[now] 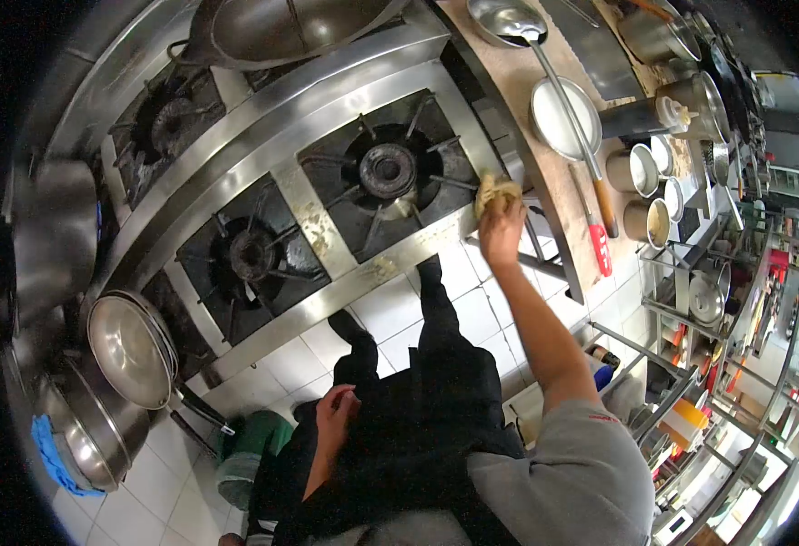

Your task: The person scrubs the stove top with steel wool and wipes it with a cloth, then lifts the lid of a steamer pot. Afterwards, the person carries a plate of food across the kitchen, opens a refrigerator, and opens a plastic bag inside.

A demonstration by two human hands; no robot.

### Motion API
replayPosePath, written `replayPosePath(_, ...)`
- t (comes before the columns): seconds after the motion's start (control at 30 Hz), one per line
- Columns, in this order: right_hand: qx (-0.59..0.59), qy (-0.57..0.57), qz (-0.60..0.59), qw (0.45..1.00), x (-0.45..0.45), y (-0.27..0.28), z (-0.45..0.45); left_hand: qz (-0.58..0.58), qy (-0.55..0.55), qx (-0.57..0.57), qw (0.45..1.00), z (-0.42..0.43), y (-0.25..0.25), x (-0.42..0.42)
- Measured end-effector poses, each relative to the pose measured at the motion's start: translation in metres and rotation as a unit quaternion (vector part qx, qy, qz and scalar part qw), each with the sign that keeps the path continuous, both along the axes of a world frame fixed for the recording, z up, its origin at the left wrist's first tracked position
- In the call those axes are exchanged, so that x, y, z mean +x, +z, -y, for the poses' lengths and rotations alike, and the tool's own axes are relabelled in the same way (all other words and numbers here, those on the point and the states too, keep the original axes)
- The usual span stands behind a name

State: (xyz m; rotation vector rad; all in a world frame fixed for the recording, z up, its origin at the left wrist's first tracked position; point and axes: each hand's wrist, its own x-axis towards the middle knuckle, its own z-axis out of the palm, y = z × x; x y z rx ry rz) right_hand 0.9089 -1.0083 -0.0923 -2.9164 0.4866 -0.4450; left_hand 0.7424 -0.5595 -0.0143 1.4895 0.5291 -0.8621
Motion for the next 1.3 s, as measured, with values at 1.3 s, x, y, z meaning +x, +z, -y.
replayPosePath(1.3, 0.213, 0.443, -0.387, 0.78, 0.091, 0.118, -0.203, 0.042, 0.066, -0.042, 0.996, -0.132, -0.011, -0.033)
